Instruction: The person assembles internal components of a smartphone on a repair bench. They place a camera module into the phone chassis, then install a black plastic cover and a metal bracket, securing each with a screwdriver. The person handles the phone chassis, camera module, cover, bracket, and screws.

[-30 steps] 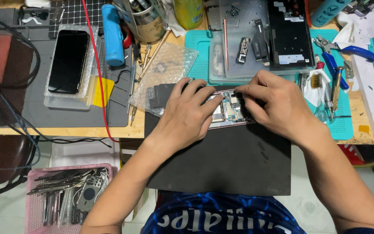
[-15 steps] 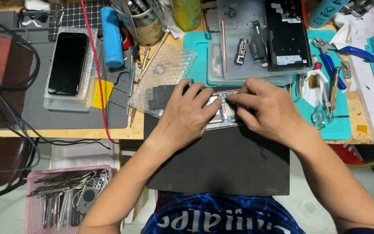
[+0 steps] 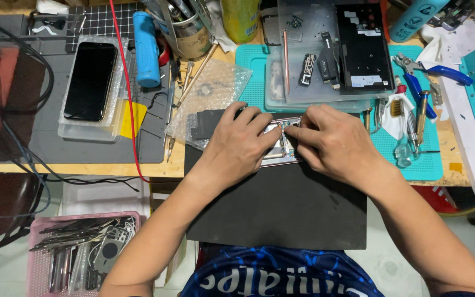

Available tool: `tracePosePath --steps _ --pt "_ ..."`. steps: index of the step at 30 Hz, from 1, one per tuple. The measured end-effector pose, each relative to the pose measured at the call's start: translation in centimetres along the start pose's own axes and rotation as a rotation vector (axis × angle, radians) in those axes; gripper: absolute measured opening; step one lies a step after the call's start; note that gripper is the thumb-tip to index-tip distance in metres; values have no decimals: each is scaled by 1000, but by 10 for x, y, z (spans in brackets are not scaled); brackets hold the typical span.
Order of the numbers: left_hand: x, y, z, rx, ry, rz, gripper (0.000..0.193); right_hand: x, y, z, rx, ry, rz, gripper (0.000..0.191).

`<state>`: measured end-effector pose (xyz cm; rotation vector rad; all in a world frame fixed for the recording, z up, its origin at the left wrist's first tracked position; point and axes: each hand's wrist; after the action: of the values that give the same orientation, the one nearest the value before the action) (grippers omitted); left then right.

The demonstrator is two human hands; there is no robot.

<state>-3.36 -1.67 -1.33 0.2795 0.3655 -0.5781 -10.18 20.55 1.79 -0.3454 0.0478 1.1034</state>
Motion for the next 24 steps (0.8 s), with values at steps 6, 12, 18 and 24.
tracePosePath --steps 6,12,18,24 --pt "0 0 -1 -13 4 11 24 -1 -4 0 110 23 109 33" --pt "1 -1 -2 44 26 12 17 -2 -8 0 291 -22 184 30" --pt "-1 -1 -1 67 30 9 21 -5 -6 -2 291 -93 263 26" --pt "11 -3 29 190 5 155 58 0 -1 2 286 -44 243 32"
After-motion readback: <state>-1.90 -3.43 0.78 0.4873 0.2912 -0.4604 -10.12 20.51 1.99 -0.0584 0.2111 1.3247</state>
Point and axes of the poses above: each hand's wrist, its own x-axis away from the middle knuckle, its own z-axis out of the back of the hand, y = z × x, and after that the axes turned 8 degrees about -y, right-handed
